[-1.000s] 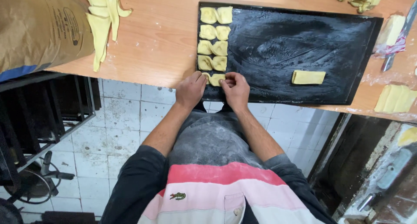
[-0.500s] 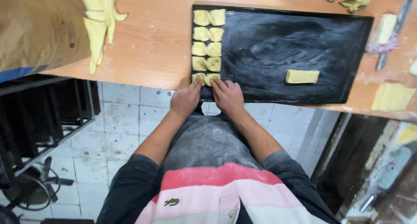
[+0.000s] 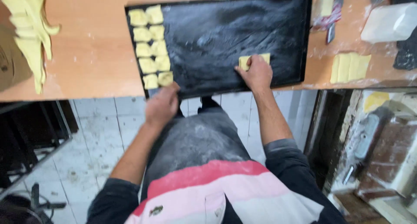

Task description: Preparing pastries by greasing a tray and folding dough pieces into shapes on it.

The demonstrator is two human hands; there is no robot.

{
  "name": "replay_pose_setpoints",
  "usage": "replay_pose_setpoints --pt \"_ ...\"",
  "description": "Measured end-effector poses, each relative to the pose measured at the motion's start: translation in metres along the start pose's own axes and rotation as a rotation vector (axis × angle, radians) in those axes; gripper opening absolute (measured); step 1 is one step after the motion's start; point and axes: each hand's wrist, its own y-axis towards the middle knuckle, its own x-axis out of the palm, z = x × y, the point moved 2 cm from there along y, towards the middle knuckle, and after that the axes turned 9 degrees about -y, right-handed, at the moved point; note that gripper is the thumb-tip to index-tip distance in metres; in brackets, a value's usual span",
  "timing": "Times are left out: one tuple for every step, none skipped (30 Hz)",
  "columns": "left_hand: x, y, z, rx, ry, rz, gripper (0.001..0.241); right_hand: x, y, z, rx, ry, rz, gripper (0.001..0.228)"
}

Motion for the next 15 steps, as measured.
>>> replay_pose_setpoints --pt "0.009 0.010 0.018 0.016 0.009 0.013 0.024 -0.003 0.010 0.010 0.000 0.009 0.021 0.047" --pt "0.017 0.014 0.038 0.123 -0.133 0.013 0.025 -0.001 0.016 0.020 -0.020 0.053 -0.093 0.041" --pt "0.025 0.017 0.057 0.230 -0.275 0.011 0.026 0.002 0.021 0.028 -0.041 0.096 -0.207 0.036" --pt "0.032 0.021 0.070 0.206 -0.263 0.020 0.026 0.006 0.024 0.042 -0.064 0.103 -0.222 0.036" --pt "0.040 0.024 0.084 0.240 -0.312 -0.041 0.025 0.011 0.027 0.056 -0.037 0.270 -0.252 0.031" --pt "0.048 0.030 0.098 0.282 -0.361 -0.106 0.025 0.016 0.030 0.071 0.000 0.440 -0.279 0.027" --pt "0.068 0.024 0.100 0.265 -0.349 -0.100 0.025 0.036 0.023 0.085 -0.015 0.448 -0.293 0.027" --pt "0.090 0.030 0.100 0.187 -0.375 -0.148 0.024 0.051 0.028 0.099 0.038 0.606 -0.225 0.026" --pt "0.112 0.037 0.099 0.109 -0.402 -0.194 0.022 0.066 0.034 0.114 0.090 0.764 -0.159 0.025" --pt "0.128 0.054 0.105 0.115 -0.399 -0.188 0.022 0.072 0.035 0.111 0.084 0.766 -0.152 0.025" --pt "0.145 0.071 0.105 -0.141 -0.537 -0.199 0.026 0.077 0.036 0.109 0.069 0.806 -0.092 0.024" --pt "0.168 0.076 0.110 -0.405 -0.677 -0.237 0.032 0.083 0.023 0.114 0.078 0.838 -0.039 0.023" --pt "0.190 0.087 0.109 -0.406 -0.681 -0.256 0.032 0.080 0.017 0.111 0.097 0.832 -0.039 0.023" --pt "0.210 0.104 0.106 -0.422 -0.868 -0.182 0.038 0.077 0.016 0.107 0.147 0.899 -0.074 0.022" --pt "0.230 0.121 0.103 -0.438 -1.054 -0.107 0.046 0.075 0.015 0.102 0.197 0.966 -0.109 0.021"
